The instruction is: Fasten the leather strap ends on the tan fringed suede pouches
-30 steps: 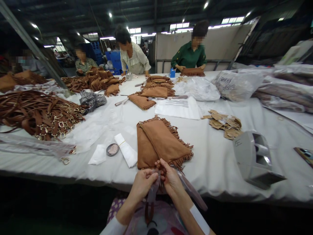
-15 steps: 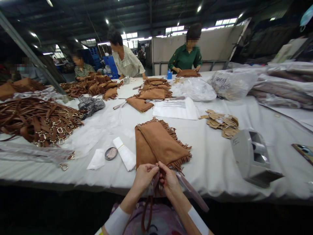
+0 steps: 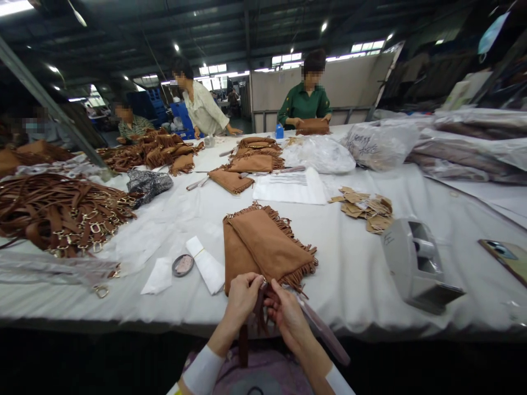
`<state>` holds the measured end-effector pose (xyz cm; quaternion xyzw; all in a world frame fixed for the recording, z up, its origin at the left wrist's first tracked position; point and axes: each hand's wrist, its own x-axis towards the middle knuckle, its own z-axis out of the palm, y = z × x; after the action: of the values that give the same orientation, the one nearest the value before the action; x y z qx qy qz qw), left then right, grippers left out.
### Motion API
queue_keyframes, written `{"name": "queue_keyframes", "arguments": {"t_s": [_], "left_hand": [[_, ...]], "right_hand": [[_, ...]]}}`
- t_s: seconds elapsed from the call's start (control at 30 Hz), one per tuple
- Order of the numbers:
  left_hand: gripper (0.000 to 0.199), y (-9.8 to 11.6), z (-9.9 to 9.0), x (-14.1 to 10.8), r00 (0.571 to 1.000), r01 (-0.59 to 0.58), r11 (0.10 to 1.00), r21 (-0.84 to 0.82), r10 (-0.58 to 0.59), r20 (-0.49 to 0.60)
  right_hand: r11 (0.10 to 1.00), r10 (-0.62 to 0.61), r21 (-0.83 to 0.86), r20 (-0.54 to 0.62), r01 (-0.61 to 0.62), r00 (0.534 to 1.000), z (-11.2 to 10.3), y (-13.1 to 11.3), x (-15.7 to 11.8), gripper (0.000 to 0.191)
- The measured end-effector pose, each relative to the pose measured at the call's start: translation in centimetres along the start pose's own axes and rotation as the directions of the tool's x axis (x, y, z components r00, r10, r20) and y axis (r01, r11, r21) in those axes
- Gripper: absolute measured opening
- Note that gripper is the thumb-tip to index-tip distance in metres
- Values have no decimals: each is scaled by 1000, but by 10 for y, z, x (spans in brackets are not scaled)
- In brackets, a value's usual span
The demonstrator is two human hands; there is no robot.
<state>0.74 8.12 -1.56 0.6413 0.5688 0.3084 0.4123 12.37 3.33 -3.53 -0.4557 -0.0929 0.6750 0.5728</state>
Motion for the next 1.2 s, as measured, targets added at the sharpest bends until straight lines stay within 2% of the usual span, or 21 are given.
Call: {"name": "queue_keyframes", "arguments": {"t_s": [0.1, 0.2, 0.33, 0.4, 0.47, 0.73, 0.93, 1.07, 1.2], "left_hand": [[35, -2, 2, 4, 1000, -6, 1000, -12, 6, 17], [40, -4, 4, 5, 994, 55, 986, -159, -40, 98], [45, -2, 5, -4, 946, 287, 831, -477, -167, 278], [55, 1, 4, -10, 936, 333, 751, -570, -191, 295], [56, 4, 3, -13, 933, 353, 712, -607, -218, 287], [50, 3, 2, -6, 907, 408, 761, -504, -273, 322], [34, 1, 8, 2, 951, 306, 851, -427, -255, 173], [24, -1, 11, 5, 982, 186, 944, -273, -172, 76], [26, -6, 13, 8, 991, 135, 982, -132, -134, 17]], "right_hand": [[997, 2, 81, -64, 3, 998, 3, -3, 3, 31], [994, -10, 110, -96, 21, 995, 7, -7, 8, 29], [995, -22, 90, -124, 33, 992, 9, -9, 10, 27], [996, -12, 84, -135, 23, 991, 9, -9, 9, 27], [996, -6, 85, -148, 19, 989, 8, -8, 9, 27], [997, -28, 63, -149, 38, 988, 5, -6, 10, 23], [997, -36, 60, -160, 46, 986, 3, -3, 11, 26], [997, -40, 54, -158, 49, 987, 2, -5, 11, 26], [999, -42, 26, -133, 46, 990, 0, -5, 8, 30]]}}
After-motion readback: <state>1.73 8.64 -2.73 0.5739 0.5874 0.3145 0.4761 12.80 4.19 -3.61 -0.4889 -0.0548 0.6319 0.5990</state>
